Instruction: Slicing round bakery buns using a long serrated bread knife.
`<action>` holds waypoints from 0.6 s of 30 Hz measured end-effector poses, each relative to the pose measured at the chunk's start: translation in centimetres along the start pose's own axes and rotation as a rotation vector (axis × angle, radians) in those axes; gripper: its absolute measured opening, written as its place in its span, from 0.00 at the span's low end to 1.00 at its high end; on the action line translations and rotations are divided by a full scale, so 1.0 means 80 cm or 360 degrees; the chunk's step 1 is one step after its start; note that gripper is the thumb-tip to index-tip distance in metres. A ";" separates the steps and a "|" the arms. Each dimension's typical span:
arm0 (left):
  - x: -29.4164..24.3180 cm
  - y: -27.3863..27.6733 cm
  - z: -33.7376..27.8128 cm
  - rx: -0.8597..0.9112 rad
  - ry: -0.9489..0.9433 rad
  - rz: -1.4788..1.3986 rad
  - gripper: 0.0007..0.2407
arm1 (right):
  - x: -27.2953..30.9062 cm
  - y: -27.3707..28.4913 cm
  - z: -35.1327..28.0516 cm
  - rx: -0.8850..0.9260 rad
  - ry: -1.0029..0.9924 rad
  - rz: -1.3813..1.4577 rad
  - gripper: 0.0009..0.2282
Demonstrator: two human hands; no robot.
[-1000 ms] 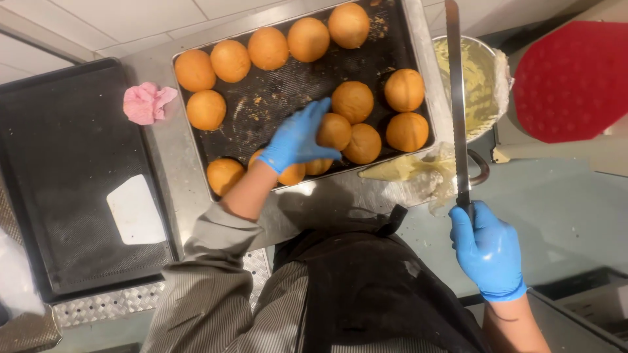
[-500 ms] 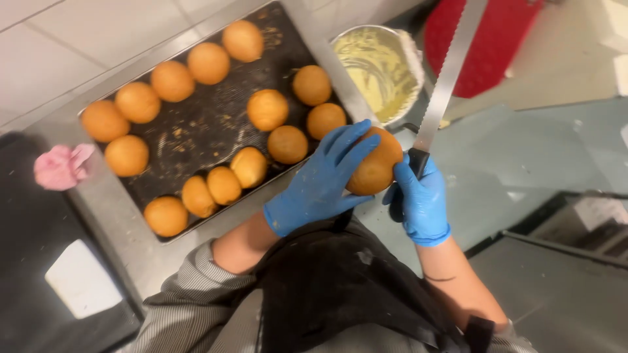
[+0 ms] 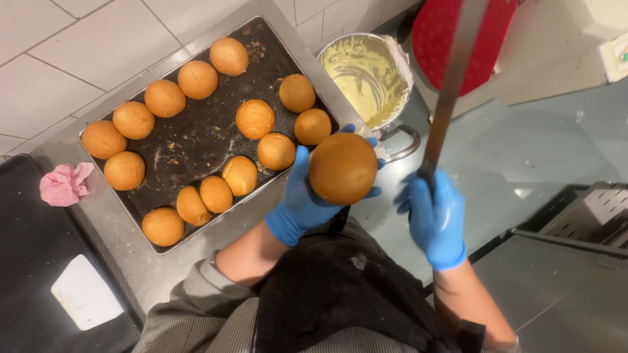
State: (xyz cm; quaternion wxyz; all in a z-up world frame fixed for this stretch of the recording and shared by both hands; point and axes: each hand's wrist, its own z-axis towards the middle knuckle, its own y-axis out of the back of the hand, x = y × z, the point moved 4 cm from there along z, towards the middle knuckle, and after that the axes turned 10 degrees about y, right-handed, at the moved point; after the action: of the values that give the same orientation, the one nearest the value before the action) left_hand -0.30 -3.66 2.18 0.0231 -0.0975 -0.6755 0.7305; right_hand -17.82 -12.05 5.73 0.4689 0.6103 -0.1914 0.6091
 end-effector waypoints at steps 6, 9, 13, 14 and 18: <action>-0.020 -0.006 0.017 -0.0190 -0.0235 0.0347 0.37 | 0.029 -0.021 -0.042 0.0334 0.0258 -0.0484 0.05; -0.023 -0.020 0.026 -0.0073 -0.0264 0.0535 0.38 | 0.024 -0.026 -0.050 0.0369 0.0421 -0.0604 0.05; -0.025 -0.023 0.030 -0.0122 -0.0268 0.0670 0.40 | 0.029 -0.025 -0.048 0.0435 0.0688 -0.0793 0.05; -0.025 -0.024 0.030 -0.0122 -0.0272 0.0685 0.40 | 0.030 -0.026 -0.049 0.0426 0.0717 -0.0819 0.05; -0.020 -0.027 0.033 -0.0106 -0.0275 0.0680 0.41 | 0.031 -0.020 -0.050 0.0327 0.0569 -0.0757 0.04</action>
State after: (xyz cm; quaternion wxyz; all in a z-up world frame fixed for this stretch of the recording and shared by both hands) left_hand 0.59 -6.31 4.67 -0.1934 -0.1761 -0.6628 0.7016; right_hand -18.29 -7.19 6.77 0.5604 0.5653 0.1048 0.5962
